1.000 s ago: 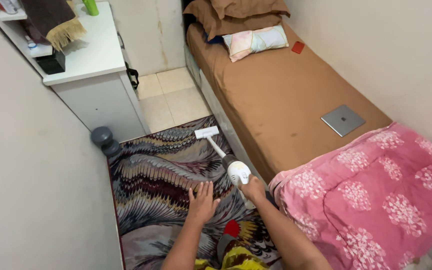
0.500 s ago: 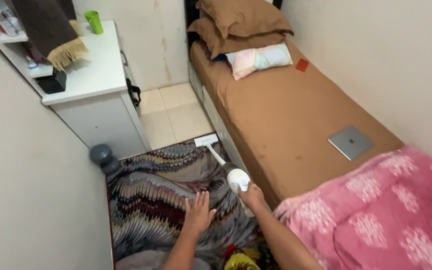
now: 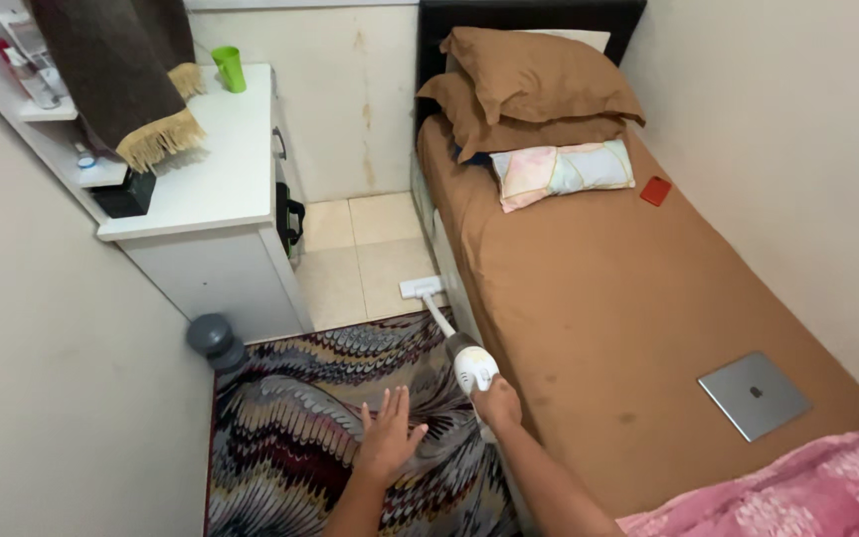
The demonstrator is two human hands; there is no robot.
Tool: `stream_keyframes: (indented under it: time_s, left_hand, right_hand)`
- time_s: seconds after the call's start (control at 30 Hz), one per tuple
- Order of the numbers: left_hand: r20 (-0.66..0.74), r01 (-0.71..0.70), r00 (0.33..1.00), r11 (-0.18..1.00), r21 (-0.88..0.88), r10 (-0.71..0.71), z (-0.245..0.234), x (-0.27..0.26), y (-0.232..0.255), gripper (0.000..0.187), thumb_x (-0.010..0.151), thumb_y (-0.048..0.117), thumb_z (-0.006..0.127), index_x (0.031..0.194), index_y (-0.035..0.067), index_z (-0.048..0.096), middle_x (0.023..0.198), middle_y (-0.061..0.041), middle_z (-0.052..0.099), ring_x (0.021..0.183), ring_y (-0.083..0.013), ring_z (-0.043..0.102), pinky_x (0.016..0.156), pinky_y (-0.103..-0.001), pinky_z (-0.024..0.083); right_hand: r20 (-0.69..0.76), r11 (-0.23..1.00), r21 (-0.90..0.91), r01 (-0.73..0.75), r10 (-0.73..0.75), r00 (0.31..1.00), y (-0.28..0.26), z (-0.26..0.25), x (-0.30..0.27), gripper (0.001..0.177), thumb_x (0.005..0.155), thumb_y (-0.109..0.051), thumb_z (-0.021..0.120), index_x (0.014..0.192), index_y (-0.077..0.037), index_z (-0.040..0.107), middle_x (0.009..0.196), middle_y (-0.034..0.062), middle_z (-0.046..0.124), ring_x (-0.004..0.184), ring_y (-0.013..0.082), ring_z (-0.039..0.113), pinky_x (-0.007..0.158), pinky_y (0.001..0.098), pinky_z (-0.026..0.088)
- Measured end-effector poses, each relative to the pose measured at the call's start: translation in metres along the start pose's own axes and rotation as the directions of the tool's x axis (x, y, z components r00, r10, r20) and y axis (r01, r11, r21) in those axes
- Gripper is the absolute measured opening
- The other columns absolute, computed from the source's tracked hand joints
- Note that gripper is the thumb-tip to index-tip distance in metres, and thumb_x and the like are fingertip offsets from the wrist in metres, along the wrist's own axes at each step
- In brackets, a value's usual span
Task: The person cleans a rug and the surrounding floor area using a handheld vacuum cleaner.
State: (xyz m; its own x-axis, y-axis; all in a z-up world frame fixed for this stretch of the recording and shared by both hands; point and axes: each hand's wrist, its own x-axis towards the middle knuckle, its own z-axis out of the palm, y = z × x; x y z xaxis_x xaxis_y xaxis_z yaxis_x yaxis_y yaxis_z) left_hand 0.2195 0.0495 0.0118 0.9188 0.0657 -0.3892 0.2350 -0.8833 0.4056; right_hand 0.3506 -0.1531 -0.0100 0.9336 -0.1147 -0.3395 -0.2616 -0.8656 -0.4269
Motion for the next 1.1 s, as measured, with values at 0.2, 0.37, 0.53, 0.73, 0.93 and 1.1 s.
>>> stream_keyframes:
  time_s: [0.2, 0.37, 0.53, 0.73, 0.93, 1.1]
  left_hand:
    - [-0.135, -0.022, 0.991, 1.000, -0.009, 0.020, -0.005, 0.067, -0.014, 0.082, 0.102, 0.052, 0.051, 0.162, 0.010, 0.014, 0.171, -0.008, 0.017, 0.159, -0.0272, 0.009, 0.125, -0.061, 0.001]
    - [-0.209, -0.027, 0.978, 1.000, 0.000, 0.027, -0.027, 0.132, -0.034, 0.079, 0.101, 0.048, 0.052, 0.162, 0.009, 0.019, 0.169, -0.008, 0.024, 0.158, -0.0272, 0.015, 0.124, -0.062, 0.006]
    - [-0.189, -0.028, 0.981, 0.999, 0.025, 0.032, -0.066, 0.186, -0.054, 0.079, 0.102, 0.050, 0.053, 0.161, 0.010, 0.019, 0.169, -0.009, 0.022, 0.157, -0.0285, 0.015, 0.123, -0.064, 0.009]
    - [-0.177, -0.012, 0.984, 0.998, 0.066, 0.023, -0.112, 0.236, -0.070, 0.077, 0.102, 0.050, 0.052, 0.162, 0.011, 0.021, 0.169, -0.007, 0.023, 0.158, -0.0278, 0.017, 0.124, -0.064, 0.010]
    - [-0.086, 0.013, 0.996, 0.998, 0.066, -0.007, -0.139, 0.284, -0.080, 0.077, 0.105, 0.052, 0.046, 0.163, 0.012, 0.014, 0.171, -0.007, 0.015, 0.159, -0.0287, 0.009, 0.124, -0.064, 0.007]
    - [-0.140, 0.059, 0.989, 0.998, 0.035, -0.054, -0.151, 0.330, -0.091, 0.078, 0.103, 0.051, 0.044, 0.163, 0.014, 0.011, 0.172, -0.005, 0.013, 0.159, -0.0270, 0.009, 0.124, -0.062, 0.003]
  right_hand:
    - [0.014, 1.000, 0.020, 0.008, -0.008, 1.000, -0.031, -0.010, 0.052, 0.056, 0.083, -0.044, 0.074, 0.127, -0.010, 0.067, 0.126, 0.0208, 0.070, 0.119, 0.0375, 0.067, 0.102, 0.0453, 0.053]
    - [0.021, 0.999, 0.029, -0.022, 0.021, 1.000, -0.078, -0.004, 0.097, 0.054, 0.082, -0.038, 0.074, 0.128, -0.011, 0.066, 0.130, 0.0190, 0.069, 0.121, 0.0354, 0.066, 0.103, 0.0446, 0.052]
    - [0.035, 0.999, 0.039, -0.035, 0.034, 0.999, -0.129, -0.003, 0.143, 0.054, 0.082, -0.035, 0.074, 0.128, -0.010, 0.066, 0.129, 0.0189, 0.069, 0.120, 0.0351, 0.067, 0.103, 0.0441, 0.053]
    - [0.044, 0.998, 0.034, -0.052, 0.050, 0.998, -0.179, -0.002, 0.186, 0.054, 0.081, -0.036, 0.074, 0.128, -0.010, 0.067, 0.129, 0.0189, 0.069, 0.121, 0.0347, 0.067, 0.103, 0.0440, 0.052]
    - [0.039, 0.997, 0.064, -0.052, 0.050, 0.998, -0.202, 0.013, 0.239, 0.056, 0.081, -0.035, 0.074, 0.129, -0.010, 0.065, 0.129, 0.0199, 0.068, 0.122, 0.0362, 0.065, 0.103, 0.0447, 0.052]
    - [0.004, 0.998, 0.064, 0.016, -0.016, 1.000, -0.225, 0.022, 0.297, 0.054, 0.083, -0.036, 0.072, 0.129, -0.009, 0.066, 0.129, 0.0208, 0.069, 0.122, 0.0380, 0.065, 0.103, 0.0453, 0.051]
